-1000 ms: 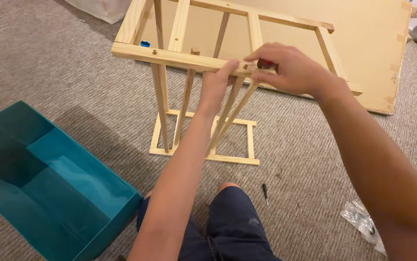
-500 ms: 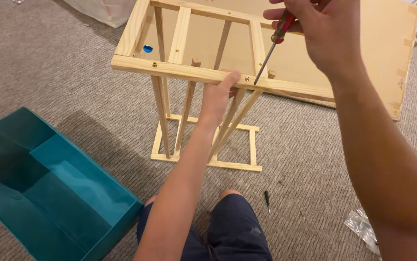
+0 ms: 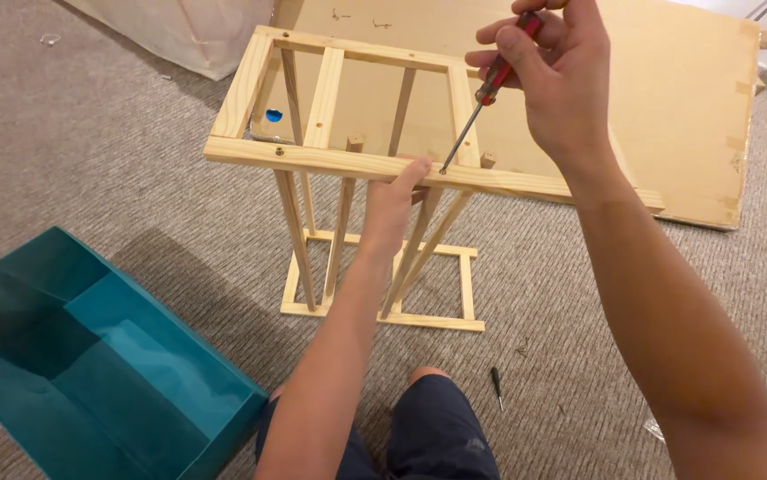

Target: The person kneels on a carpeted floor and assembles a wooden furniture frame, aligning side rails and crossbars, inserting screws by hand, and tightening them with a red-handled screwdriver. They reposition the frame repeatedly to reach different joints and continue driving screws into the rails throughout the clip.

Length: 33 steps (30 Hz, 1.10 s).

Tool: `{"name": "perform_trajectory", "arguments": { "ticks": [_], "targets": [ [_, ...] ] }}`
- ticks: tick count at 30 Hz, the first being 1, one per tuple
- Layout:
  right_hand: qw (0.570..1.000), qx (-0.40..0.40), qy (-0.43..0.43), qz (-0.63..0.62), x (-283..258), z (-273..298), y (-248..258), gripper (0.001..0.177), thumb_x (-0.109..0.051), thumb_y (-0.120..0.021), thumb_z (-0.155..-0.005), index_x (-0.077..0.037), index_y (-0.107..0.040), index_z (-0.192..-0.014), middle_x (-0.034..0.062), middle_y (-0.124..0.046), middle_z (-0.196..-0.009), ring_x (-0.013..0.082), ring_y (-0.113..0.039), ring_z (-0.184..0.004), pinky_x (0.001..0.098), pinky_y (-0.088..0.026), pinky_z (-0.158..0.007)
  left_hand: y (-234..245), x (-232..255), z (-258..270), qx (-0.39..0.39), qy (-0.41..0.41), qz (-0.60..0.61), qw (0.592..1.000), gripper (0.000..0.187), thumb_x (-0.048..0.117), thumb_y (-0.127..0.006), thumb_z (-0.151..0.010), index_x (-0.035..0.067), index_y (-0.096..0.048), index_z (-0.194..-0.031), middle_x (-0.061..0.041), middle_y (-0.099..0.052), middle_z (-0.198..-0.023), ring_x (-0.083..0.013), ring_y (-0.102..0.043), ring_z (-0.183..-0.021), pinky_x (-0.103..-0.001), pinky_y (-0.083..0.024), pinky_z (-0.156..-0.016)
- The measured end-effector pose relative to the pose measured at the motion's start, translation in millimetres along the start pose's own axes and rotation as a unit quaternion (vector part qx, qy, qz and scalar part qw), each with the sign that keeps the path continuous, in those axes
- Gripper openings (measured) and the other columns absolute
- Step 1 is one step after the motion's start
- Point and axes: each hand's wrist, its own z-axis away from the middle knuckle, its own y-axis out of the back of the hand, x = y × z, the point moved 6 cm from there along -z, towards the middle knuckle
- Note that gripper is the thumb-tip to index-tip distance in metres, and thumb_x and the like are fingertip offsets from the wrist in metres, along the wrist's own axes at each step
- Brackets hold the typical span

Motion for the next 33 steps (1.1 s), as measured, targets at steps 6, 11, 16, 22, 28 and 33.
{"name": "perform_trajectory", "arguments": {
  "ticks": [6, 11, 16, 22, 28, 33],
  "targets": [
    [0.996, -0.083, 0.022, 0.038, -14.5, -3.5, -8.0, 0.022, 0.002, -0.064, -0.113, -0.001, -0.048, -0.127, 0.0136, -0.072, -0.121, 0.0230, -0.074, -0.115, 0.0368, -0.068, -0.088, 2.8, 2.0, -0.6, 0.000, 0.006, -0.020, 1.000, 0.021, 0.020, -0.069, -0.093, 0.000, -0.071, -0.102, -0.008, -0.071, -0.095, -0.0181, -0.070, -0.089, -0.035, -0.059, -0.083],
    [0.940, -0.237, 0.075, 0.235, -57.2, -17.0, -17.4, 0.037, 0.001, -0.066, -0.098, -0.001, -0.056, -0.134, 0.0094, -0.072, -0.111, 0.0190, -0.068, -0.113, 0.0350, -0.059, -0.097, 3.9, 2.3, 1.0, -0.004, 0.018, -0.021, 1.000, 0.023, 0.022, -0.068, -0.094, 0.002, -0.071, -0.104, -0.008, -0.072, -0.095, -0.0181, -0.070, -0.090, -0.034, -0.058, -0.085],
    [0.925, -0.239, -0.023, 0.295, -64.6, -29.7, -17.7, 0.029, -0.011, -0.071, -0.095, -0.003, -0.065, -0.122, 0.0076, -0.077, -0.098, 0.0188, -0.075, -0.087, 0.0322, -0.059, -0.079, 8.5, -0.3, -1.8, 0.017, 0.006, -0.012, 1.000, 0.025, 0.021, -0.069, -0.093, 0.000, -0.072, -0.107, -0.009, -0.072, -0.098, -0.0189, -0.070, -0.090, -0.036, -0.059, -0.085],
    [0.910, -0.239, 0.001, 0.338, -68.1, -32.5, -19.5, 0.023, -0.017, -0.074, -0.094, -0.001, -0.065, -0.108, 0.0086, -0.076, -0.088, 0.0183, -0.075, -0.080, 0.0318, -0.057, -0.072, 3.5, 11.2, 4.7, 0.032, 0.002, -0.044, 0.999, 0.031, 0.026, -0.069, -0.093, 0.000, -0.069, -0.110, -0.008, -0.072, -0.101, -0.0186, -0.071, -0.091, -0.035, -0.059, -0.085],
    [0.911, -0.242, -0.024, 0.333, -68.9, -29.7, -18.8, 0.020, -0.016, -0.072, -0.094, -0.002, -0.065, -0.107, 0.0082, -0.076, -0.084, 0.0187, -0.074, -0.076, 0.0328, -0.057, -0.070, 5.7, 62.9, 42.1, 0.061, 0.081, -0.569, 0.816, 0.060, 0.056, -0.056, -0.109, 0.002, -0.076, -0.094, -0.015, -0.073, -0.085, -0.0248, -0.070, -0.081, -0.037, -0.053, -0.080],
    [0.909, -0.246, -0.023, 0.335, -68.0, -30.5, -16.0, 0.020, -0.015, -0.071, -0.095, -0.002, -0.065, -0.108, 0.0072, -0.077, -0.089, 0.0187, -0.075, -0.079, 0.0328, -0.058, -0.073, -28.0, 116.6, 54.6, -0.020, -0.226, -0.695, 0.682, 0.056, 0.060, -0.066, -0.096, 0.004, -0.067, -0.090, -0.012, -0.071, -0.088, -0.0287, -0.070, -0.080, -0.044, -0.054, -0.077]
  ]
}}
